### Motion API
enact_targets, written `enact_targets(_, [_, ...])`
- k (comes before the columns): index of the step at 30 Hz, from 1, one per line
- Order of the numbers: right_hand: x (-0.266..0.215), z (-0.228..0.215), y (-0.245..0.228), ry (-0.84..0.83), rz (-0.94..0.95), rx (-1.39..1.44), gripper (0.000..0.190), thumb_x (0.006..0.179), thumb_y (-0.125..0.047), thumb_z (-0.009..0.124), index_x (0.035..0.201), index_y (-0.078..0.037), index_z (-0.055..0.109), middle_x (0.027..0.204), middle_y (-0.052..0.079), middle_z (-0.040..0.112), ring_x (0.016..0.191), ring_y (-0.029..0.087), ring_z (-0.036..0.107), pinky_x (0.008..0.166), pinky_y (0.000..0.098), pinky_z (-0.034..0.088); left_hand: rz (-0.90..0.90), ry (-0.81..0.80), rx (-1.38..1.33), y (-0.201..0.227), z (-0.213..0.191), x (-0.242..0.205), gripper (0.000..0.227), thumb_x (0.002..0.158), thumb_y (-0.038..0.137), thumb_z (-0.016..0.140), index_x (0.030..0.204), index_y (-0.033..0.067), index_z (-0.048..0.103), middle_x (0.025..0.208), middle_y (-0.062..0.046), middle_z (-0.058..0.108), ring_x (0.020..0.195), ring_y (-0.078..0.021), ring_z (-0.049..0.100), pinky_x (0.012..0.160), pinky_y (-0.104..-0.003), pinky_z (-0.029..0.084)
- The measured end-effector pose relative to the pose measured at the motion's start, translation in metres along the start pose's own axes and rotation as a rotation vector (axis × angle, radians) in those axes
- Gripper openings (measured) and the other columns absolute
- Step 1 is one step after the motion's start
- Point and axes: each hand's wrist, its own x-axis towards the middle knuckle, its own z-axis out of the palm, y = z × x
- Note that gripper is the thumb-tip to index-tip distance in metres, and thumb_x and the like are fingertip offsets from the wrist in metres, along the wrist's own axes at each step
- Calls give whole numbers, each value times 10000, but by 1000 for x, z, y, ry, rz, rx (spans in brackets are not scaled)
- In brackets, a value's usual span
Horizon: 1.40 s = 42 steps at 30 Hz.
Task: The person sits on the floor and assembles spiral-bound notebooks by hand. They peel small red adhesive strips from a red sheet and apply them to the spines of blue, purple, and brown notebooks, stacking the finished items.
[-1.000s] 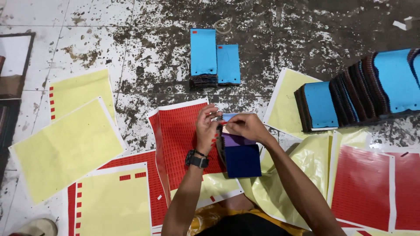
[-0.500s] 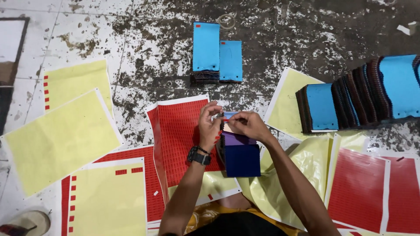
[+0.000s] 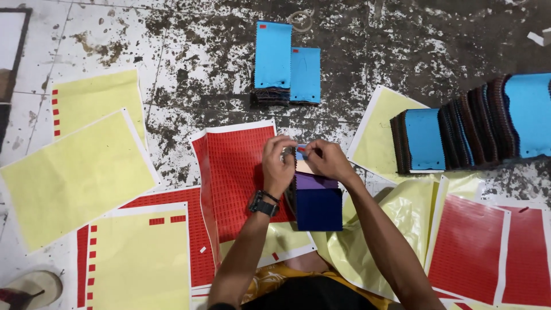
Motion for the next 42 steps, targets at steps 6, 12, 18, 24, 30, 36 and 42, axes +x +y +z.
enact_targets(6, [2,2,4,-40,59,-103,142,913,-208,676,975,-112,760,852,139,760,884,353,741,747,448,579,187,-60,394,-25,-8,-7,302,805,71,578,972,255,748,1025,25,585,899,-228,554,809,-405,489])
enact_targets(12, [11,25,22,16,115,-262,190,893,-261,639,996,-133,735,921,149,730,938,400,725,796,504,593,416,-79,679,-27,2,-5,294,908,97,584,1042,318,724,980,5,527,829,-247,530,663,-385,406])
enact_targets(18, [2,23,3,109,121,-420,299,904,-282,665,1114,-71,698,1030,227,657,971,487,692,829,570,585,430,-111,774,-3,-4,-4,260,937,172,548,1076,319,712,914,3,471,768,-251,495,635,-398,364])
enact_targets(24, [13,13,39,268,-335,-681,215,811,-263,781,1025,-262,756,896,-23,627,909,284,694,808,473,577,270,-154,523,-19,-3,-4,380,828,26,625,1094,266,751,966,-19,546,881,-313,560,716,-419,444])
enact_targets(30, [16,35,72,577,-630,-711,30,826,-254,736,804,-264,717,948,-52,642,919,203,638,801,368,507,-99,3,-11,-7,-15,-8,432,715,-34,556,1036,163,768,828,-37,569,713,-196,526,719,-314,471])
enact_targets(36, [15,37,65,601,-663,-677,116,868,-198,744,772,-172,683,897,6,652,873,241,650,724,367,512,-333,70,-181,-34,-3,-11,401,750,-63,574,1043,117,779,890,-59,655,746,-91,496,735,-264,476])
enact_targets(42, [17,21,34,328,-393,-500,159,785,-150,833,919,-122,751,866,51,668,863,305,679,727,433,548,-378,55,-195,-25,-5,-8,382,779,-71,557,1047,105,764,908,-52,628,779,-75,517,771,-279,498])
